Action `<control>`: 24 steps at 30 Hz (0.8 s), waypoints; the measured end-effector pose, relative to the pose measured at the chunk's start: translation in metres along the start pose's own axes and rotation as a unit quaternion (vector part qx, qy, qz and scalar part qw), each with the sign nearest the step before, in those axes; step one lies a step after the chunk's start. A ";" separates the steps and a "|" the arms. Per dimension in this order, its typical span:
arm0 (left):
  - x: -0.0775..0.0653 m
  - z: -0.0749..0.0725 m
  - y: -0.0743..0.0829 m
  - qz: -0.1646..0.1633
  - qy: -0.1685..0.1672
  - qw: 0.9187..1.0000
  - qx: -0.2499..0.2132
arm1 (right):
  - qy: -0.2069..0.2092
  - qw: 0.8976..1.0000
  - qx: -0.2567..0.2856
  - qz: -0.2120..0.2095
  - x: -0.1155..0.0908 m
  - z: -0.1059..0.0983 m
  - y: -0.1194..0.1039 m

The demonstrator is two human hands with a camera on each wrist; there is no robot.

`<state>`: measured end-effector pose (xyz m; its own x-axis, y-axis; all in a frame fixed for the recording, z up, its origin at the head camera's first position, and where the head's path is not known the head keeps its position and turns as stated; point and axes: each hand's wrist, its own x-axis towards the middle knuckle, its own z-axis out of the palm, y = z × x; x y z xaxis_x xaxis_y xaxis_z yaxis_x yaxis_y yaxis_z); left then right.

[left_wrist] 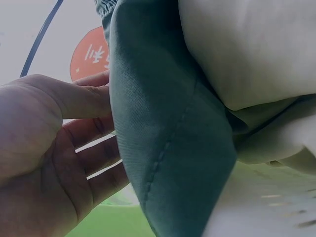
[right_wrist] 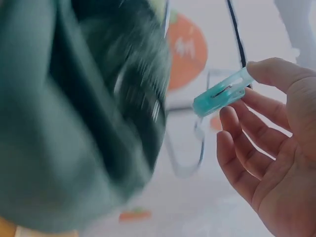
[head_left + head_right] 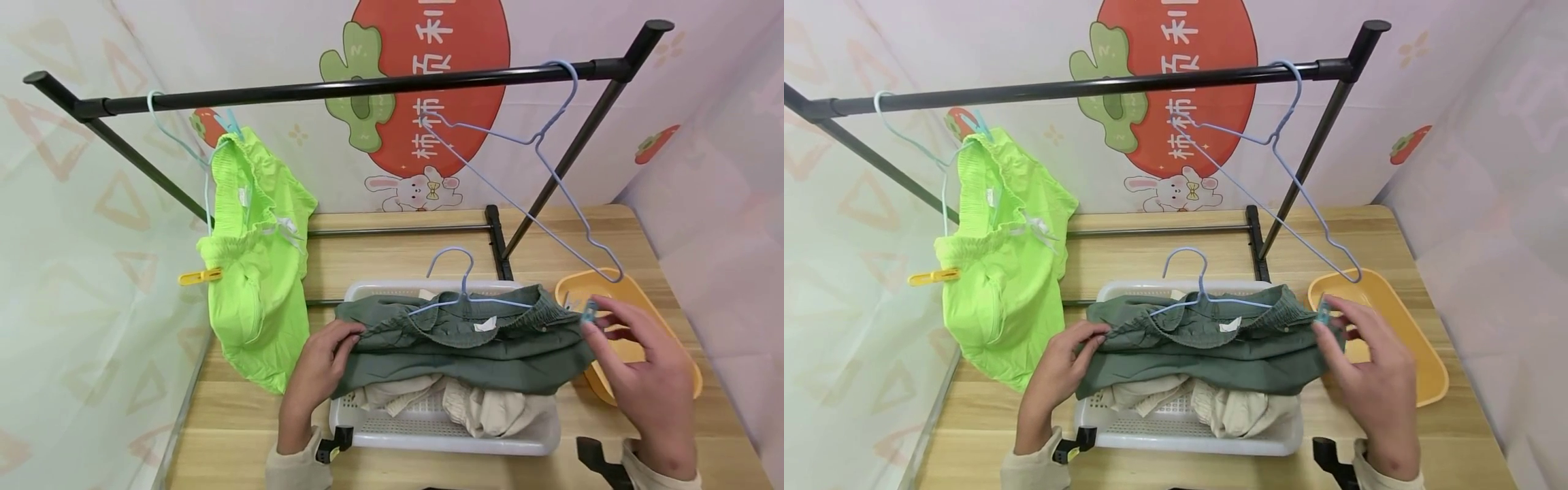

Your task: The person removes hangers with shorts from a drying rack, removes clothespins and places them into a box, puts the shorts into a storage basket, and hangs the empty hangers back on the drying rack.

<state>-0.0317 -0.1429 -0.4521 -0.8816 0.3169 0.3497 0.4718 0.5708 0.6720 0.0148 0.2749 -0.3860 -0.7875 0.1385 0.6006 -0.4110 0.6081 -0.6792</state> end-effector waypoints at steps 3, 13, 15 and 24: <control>0.000 0.000 -0.001 0.000 0.002 1.000 0.002 | 0.018 0.998 -0.027 0.054 -0.009 -0.012 0.023; 0.000 -0.001 -0.001 -0.002 0.003 1.000 0.003 | -0.041 0.965 -0.130 0.225 -0.028 -0.029 0.093; 0.000 -0.001 0.000 0.000 0.003 1.000 0.003 | -0.064 0.961 -0.138 0.230 -0.032 -0.031 0.103; -0.001 0.000 0.000 0.005 0.007 1.000 0.004 | -0.112 0.948 -0.160 0.250 -0.039 -0.034 0.118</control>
<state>-0.0313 -0.1430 -0.4527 -0.8767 0.3128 0.3655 0.4811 0.5728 0.6637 0.0126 0.3676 -0.4748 -0.9400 0.3234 0.1085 0.1710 0.7221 -0.6703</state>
